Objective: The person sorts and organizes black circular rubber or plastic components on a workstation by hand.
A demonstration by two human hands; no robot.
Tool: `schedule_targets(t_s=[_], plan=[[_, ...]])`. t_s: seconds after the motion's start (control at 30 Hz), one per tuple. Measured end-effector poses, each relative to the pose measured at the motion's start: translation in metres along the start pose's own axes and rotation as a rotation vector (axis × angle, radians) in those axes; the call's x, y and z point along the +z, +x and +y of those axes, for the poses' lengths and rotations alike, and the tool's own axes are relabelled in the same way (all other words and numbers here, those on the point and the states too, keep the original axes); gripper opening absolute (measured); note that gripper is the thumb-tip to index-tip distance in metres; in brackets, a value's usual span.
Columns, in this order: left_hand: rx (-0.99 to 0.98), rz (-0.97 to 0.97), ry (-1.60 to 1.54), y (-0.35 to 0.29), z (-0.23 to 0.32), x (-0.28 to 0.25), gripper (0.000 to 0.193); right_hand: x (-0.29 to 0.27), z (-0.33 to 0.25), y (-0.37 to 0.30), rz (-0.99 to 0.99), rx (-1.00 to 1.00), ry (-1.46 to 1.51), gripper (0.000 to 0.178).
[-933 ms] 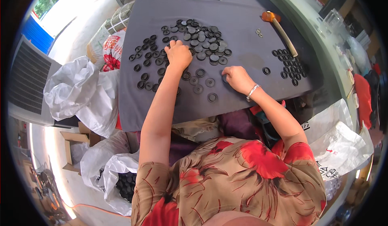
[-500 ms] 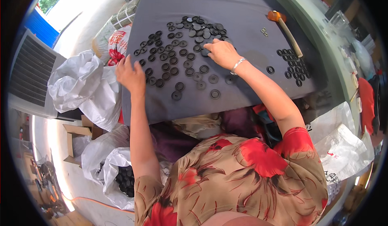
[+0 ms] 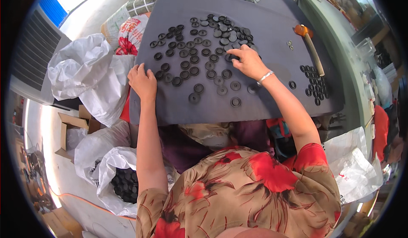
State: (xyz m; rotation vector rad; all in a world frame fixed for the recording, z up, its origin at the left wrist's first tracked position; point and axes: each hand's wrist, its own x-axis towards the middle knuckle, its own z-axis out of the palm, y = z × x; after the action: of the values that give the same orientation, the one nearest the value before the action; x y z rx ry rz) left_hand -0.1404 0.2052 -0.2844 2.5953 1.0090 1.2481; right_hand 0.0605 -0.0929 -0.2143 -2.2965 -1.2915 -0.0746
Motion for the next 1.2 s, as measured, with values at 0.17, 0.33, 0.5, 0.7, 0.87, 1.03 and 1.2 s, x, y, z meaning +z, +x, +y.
schedule_targets(t_s=[0.17,0.33,0.5,0.7,0.87,1.03,1.2], plan=[[-0.021,-0.02,-0.041,0.004,-0.003,0.004,0.031,0.008,0.011,-0.04,0.019,0.082,0.268,0.021],[-0.054,-0.053,-0.055,0.004,-0.003,0.003,0.031,-0.008,0.009,-0.055,-0.087,0.057,0.017,0.02],[-0.063,-0.058,-0.053,0.002,0.002,0.002,0.031,-0.003,0.005,-0.021,0.006,-0.093,-0.097,0.021],[-0.053,-0.061,-0.045,0.001,0.0,0.0,0.029,0.048,-0.016,0.037,-0.02,-0.184,-0.19,0.065],[-0.086,-0.104,-0.074,0.003,0.002,0.001,0.029,0.085,-0.016,0.05,-0.129,-0.115,-0.263,0.078],[-0.084,-0.098,-0.068,0.004,-0.003,0.002,0.028,0.096,-0.028,0.053,-0.161,-0.157,-0.276,0.077],[-0.118,-0.105,-0.034,0.004,-0.007,0.001,0.027,0.074,-0.031,0.077,0.061,-0.232,-0.17,0.044]])
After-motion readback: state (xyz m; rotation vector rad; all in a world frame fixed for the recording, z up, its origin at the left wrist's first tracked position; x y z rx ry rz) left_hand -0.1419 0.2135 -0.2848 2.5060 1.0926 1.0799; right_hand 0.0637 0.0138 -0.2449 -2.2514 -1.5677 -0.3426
